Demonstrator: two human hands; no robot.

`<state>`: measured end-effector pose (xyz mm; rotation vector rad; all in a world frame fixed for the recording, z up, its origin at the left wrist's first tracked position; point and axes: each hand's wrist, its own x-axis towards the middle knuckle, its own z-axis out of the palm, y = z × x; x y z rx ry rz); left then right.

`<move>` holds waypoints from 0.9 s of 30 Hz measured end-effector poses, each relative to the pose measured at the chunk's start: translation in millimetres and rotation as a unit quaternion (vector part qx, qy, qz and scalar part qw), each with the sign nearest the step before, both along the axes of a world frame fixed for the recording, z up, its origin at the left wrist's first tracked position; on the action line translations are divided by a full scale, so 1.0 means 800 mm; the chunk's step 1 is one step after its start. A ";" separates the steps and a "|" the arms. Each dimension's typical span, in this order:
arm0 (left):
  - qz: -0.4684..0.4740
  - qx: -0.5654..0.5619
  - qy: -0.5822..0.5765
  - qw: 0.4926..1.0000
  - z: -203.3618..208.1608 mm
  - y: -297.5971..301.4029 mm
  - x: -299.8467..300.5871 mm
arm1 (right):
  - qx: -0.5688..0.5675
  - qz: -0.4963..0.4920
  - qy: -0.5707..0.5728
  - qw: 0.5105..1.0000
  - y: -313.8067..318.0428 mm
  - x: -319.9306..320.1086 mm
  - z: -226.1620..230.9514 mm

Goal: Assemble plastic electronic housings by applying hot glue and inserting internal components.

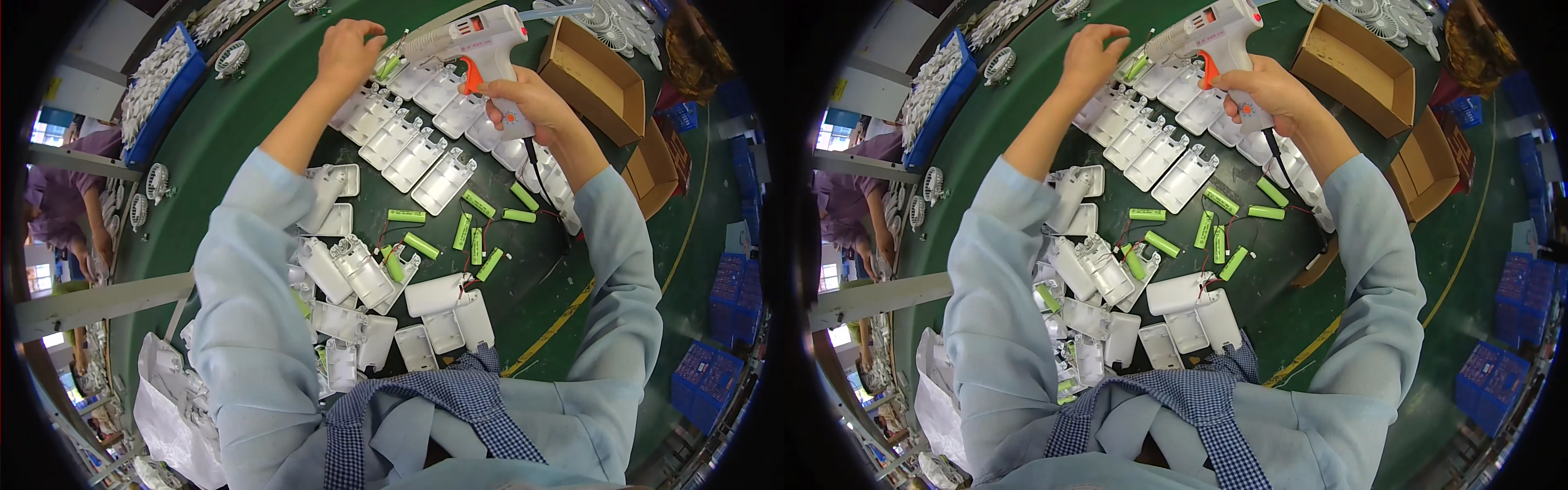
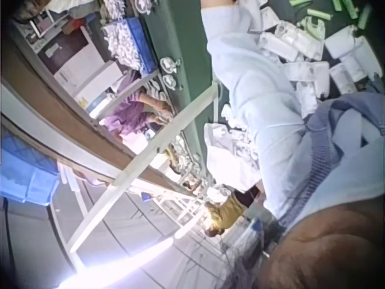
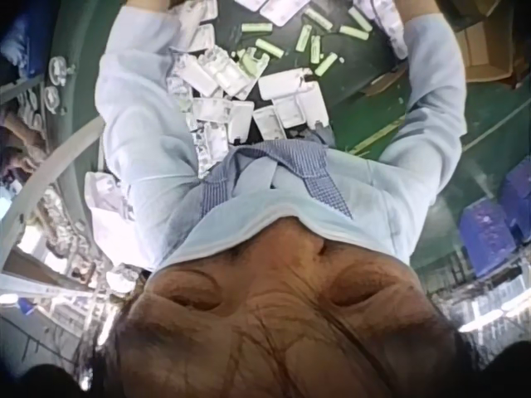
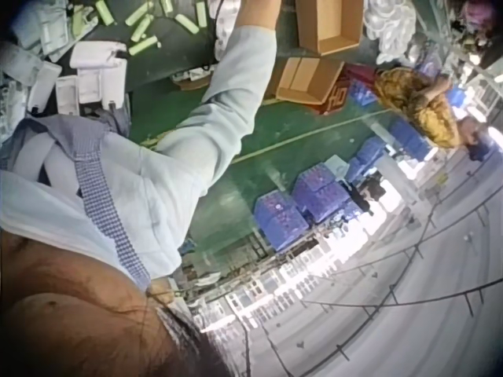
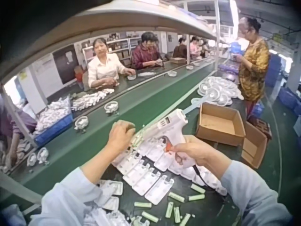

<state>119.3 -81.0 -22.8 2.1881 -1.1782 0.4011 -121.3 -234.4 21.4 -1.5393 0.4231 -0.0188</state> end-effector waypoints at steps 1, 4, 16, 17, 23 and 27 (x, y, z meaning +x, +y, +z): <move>-0.004 0.000 0.002 1.000 0.005 0.008 -0.011 | -0.004 -0.007 0.004 1.000 -0.003 0.000 -0.002; -0.108 0.013 0.150 0.983 0.028 0.054 -0.053 | 0.002 -0.013 -0.008 1.000 -0.006 0.006 -0.005; -0.306 0.184 0.002 0.934 0.032 0.156 -0.203 | -0.040 -0.010 0.010 0.999 0.013 0.019 0.005; -0.306 0.196 -0.026 0.931 0.029 0.156 -0.208 | -0.040 -0.011 0.011 0.999 0.013 0.019 0.005; -0.294 0.205 -0.091 0.929 0.019 0.157 -0.217 | -0.050 -0.007 0.027 0.998 0.011 0.025 0.001; -0.282 0.217 -0.083 0.931 0.011 0.156 -0.217 | -0.048 -0.006 0.023 0.999 0.009 0.023 -0.003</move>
